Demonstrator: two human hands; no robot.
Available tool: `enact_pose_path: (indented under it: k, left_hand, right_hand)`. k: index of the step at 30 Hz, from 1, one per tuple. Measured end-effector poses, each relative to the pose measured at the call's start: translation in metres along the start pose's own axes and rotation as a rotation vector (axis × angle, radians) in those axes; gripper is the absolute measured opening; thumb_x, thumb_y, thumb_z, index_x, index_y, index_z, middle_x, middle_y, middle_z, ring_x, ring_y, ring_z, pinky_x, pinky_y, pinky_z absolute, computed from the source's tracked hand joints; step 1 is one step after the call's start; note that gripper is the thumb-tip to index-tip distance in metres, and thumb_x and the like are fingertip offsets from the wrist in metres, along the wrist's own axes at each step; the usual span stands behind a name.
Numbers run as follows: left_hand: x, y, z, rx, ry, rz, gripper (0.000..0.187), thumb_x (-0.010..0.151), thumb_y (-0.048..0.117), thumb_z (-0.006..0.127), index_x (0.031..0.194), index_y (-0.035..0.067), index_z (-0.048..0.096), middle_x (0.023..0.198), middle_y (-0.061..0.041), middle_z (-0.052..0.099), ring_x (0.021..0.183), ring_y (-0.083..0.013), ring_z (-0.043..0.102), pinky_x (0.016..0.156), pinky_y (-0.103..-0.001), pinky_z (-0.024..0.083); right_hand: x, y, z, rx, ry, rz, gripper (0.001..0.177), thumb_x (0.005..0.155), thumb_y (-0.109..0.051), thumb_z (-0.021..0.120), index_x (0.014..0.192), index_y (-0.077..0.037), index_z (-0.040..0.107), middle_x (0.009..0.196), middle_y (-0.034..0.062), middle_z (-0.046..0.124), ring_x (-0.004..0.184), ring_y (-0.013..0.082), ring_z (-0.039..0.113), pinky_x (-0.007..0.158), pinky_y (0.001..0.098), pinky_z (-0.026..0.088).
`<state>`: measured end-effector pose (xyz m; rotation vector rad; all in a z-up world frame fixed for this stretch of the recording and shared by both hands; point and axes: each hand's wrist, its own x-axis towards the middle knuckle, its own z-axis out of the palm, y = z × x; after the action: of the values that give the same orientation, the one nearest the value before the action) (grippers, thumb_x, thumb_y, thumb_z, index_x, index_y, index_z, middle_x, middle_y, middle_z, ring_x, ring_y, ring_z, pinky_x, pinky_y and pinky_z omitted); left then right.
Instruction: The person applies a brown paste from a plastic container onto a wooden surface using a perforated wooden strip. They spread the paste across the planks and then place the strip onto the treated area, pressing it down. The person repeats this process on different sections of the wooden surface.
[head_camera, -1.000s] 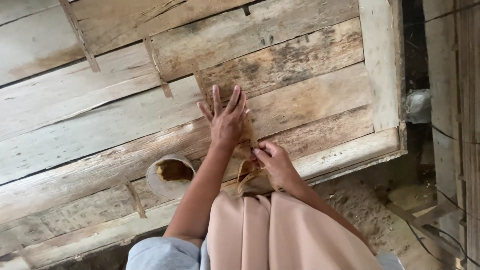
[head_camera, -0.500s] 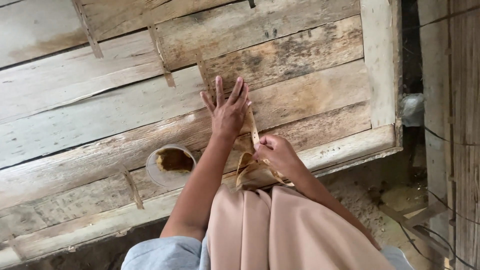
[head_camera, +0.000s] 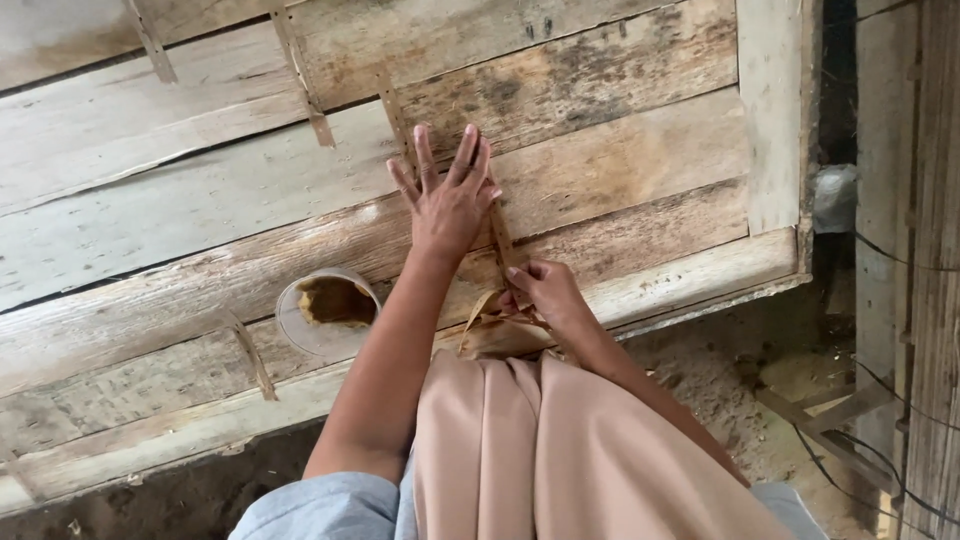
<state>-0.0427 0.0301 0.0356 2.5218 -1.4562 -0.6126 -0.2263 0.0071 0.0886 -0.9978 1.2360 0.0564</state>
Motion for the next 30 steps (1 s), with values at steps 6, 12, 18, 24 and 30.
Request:
enact_pose_path:
  k: [6, 12, 18, 24, 30]
  left_hand:
    - [-0.001, -0.003, -0.004, 0.02, -0.151, 0.07, 0.093, 0.094, 0.072, 0.05, 0.168, 0.029, 0.014, 0.172, 0.013, -0.012, 0.15, -0.0461, -0.025, 0.114, -0.075, -0.016]
    - [-0.011, 0.003, -0.005, 0.008, -0.115, 0.071, 0.106, 0.083, 0.087, 0.034, 0.167, 0.026, 0.015, 0.174, 0.0, -0.01, 0.15, -0.0469, -0.024, 0.112, -0.07, -0.022]
    - [-0.028, 0.0, 0.036, 0.021, 0.126, 0.188, 0.058, 0.105, 0.063, 0.036, 0.155, 0.037, 0.047, 0.171, 0.007, 0.022, 0.157, -0.0338, -0.005, 0.114, -0.067, -0.018]
    - [-0.031, 0.004, 0.016, 0.002, -0.085, 0.128, 0.066, 0.1, 0.062, 0.045, 0.161, 0.043, 0.029, 0.173, 0.015, 0.007, 0.155, -0.0396, -0.016, 0.114, -0.075, -0.014]
    - [-0.032, 0.006, 0.005, 0.028, -0.173, 0.147, 0.081, 0.095, 0.071, 0.047, 0.165, 0.037, 0.022, 0.174, 0.009, -0.002, 0.152, -0.045, -0.022, 0.113, -0.077, -0.013]
  right_hand:
    - [0.005, 0.002, -0.001, -0.025, -0.009, -0.001, 0.02, 0.095, -0.014, 0.07, 0.08, 0.0, 0.069, 0.067, 0.0199, 0.072, 0.055, 0.0265, 0.072, 0.044, 0.0276, 0.055]
    - [0.0, -0.003, 0.001, -0.029, 0.015, 0.024, 0.02, 0.094, -0.014, 0.069, 0.08, -0.001, 0.071, 0.067, 0.0194, 0.073, 0.054, 0.0285, 0.074, 0.043, 0.0296, 0.056]
    - [0.016, 0.019, 0.003, 0.098, 0.072, 0.03, 0.021, 0.093, -0.013, 0.07, 0.08, 0.003, 0.069, 0.064, 0.0214, 0.069, 0.053, 0.0337, 0.072, 0.042, 0.0376, 0.059]
    - [0.014, 0.012, 0.006, -0.024, 0.094, -0.005, 0.024, 0.091, -0.016, 0.074, 0.074, 0.001, 0.071, 0.063, 0.0203, 0.066, 0.052, 0.0325, 0.07, 0.037, 0.0389, 0.057]
    - [0.008, 0.003, 0.012, -0.16, 0.145, 0.045, 0.025, 0.089, -0.023, 0.074, 0.071, -0.005, 0.073, 0.059, 0.016, 0.065, 0.054, 0.0267, 0.069, 0.04, 0.0351, 0.059]
